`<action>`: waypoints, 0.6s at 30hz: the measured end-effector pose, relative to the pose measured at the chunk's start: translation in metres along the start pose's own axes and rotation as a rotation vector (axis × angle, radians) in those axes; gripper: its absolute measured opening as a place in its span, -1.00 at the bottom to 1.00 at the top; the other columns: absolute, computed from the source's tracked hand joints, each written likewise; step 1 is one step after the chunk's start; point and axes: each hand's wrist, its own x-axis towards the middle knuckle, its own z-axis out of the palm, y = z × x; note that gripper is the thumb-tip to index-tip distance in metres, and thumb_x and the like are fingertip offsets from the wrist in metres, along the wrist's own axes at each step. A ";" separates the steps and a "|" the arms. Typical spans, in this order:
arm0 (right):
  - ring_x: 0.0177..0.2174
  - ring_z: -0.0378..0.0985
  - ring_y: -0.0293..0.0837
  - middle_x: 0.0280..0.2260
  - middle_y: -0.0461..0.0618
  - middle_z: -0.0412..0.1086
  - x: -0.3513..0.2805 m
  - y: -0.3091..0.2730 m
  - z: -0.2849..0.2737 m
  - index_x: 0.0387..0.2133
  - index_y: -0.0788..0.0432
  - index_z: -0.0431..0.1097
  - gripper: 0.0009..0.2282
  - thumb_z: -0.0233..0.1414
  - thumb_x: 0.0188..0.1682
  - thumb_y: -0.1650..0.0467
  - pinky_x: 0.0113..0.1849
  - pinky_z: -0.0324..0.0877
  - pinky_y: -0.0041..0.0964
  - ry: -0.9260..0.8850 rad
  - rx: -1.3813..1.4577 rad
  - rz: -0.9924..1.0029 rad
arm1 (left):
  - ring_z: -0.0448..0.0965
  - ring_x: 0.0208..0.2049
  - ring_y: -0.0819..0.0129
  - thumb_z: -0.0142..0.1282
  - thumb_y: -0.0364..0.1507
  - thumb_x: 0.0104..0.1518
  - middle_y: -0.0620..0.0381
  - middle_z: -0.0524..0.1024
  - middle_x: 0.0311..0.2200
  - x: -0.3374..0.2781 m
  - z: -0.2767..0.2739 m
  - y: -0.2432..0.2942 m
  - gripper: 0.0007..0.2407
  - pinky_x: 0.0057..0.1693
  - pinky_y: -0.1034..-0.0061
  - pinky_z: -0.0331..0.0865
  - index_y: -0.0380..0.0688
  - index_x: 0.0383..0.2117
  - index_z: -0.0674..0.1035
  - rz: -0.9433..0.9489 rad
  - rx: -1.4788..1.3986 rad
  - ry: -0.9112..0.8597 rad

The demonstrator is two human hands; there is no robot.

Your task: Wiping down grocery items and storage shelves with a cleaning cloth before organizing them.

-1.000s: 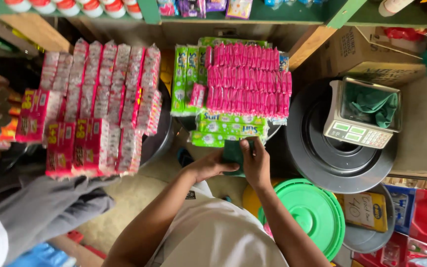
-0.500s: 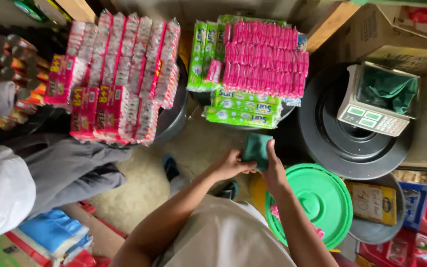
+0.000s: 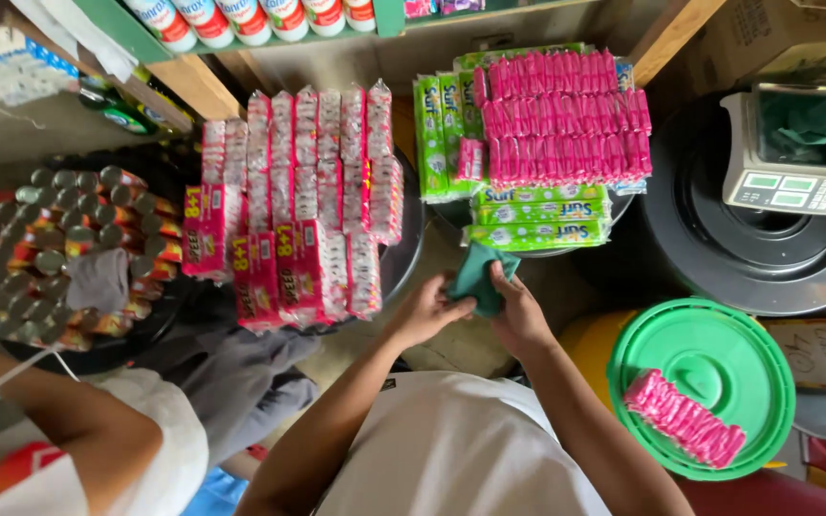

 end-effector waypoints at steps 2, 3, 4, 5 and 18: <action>-0.04 0.51 -0.16 -0.04 -0.11 0.45 0.022 0.013 0.013 0.09 0.11 0.31 -0.65 -0.01 0.10 0.22 0.04 0.43 -0.12 0.197 0.140 -0.127 | 0.70 -0.20 0.41 0.29 -0.25 0.13 -0.06 0.66 -0.23 -0.004 -0.033 -0.001 -0.47 -0.08 0.51 0.58 -0.25 0.15 0.37 0.043 -0.089 0.043; -0.04 0.51 -0.16 -0.04 -0.11 0.45 0.028 0.016 0.014 0.09 0.11 0.31 -0.65 -0.01 0.10 0.22 0.04 0.43 -0.12 0.200 0.145 -0.131 | 0.70 -0.20 0.41 0.29 -0.25 0.13 -0.06 0.66 -0.23 -0.009 -0.056 -0.006 -0.47 -0.08 0.51 0.58 -0.25 0.15 0.37 0.039 -0.086 0.037; -0.06 0.52 -0.17 -0.05 -0.12 0.45 0.033 0.018 0.013 0.10 0.10 0.32 -0.66 -0.01 0.11 0.23 0.00 0.43 -0.15 0.284 0.187 -0.157 | 0.66 -0.16 0.26 0.31 -0.21 0.11 -0.09 0.65 -0.17 -0.012 -0.079 -0.010 -0.41 -0.06 0.39 0.55 -0.21 0.21 0.33 0.069 0.267 0.263; -0.09 0.53 -0.19 -0.05 -0.12 0.45 0.039 0.019 0.013 0.11 0.09 0.33 -0.66 -0.01 0.12 0.24 -0.03 0.43 -0.19 0.365 0.229 -0.183 | 0.62 -0.12 0.12 0.33 -0.17 0.08 -0.12 0.64 -0.10 -0.015 -0.101 -0.013 -0.34 -0.04 0.27 0.52 -0.17 0.27 0.30 0.100 0.622 0.490; -0.20 0.55 -0.19 -0.15 -0.08 0.48 0.047 0.010 -0.030 0.04 0.16 0.40 -0.67 0.04 0.12 0.22 -0.14 0.49 -0.18 0.722 0.132 -0.252 | 0.26 0.26 -0.16 0.27 -0.22 0.10 -0.14 0.21 0.28 -0.014 -0.185 -0.018 -0.35 0.15 -0.06 0.40 -0.09 0.33 0.28 -0.477 1.255 0.765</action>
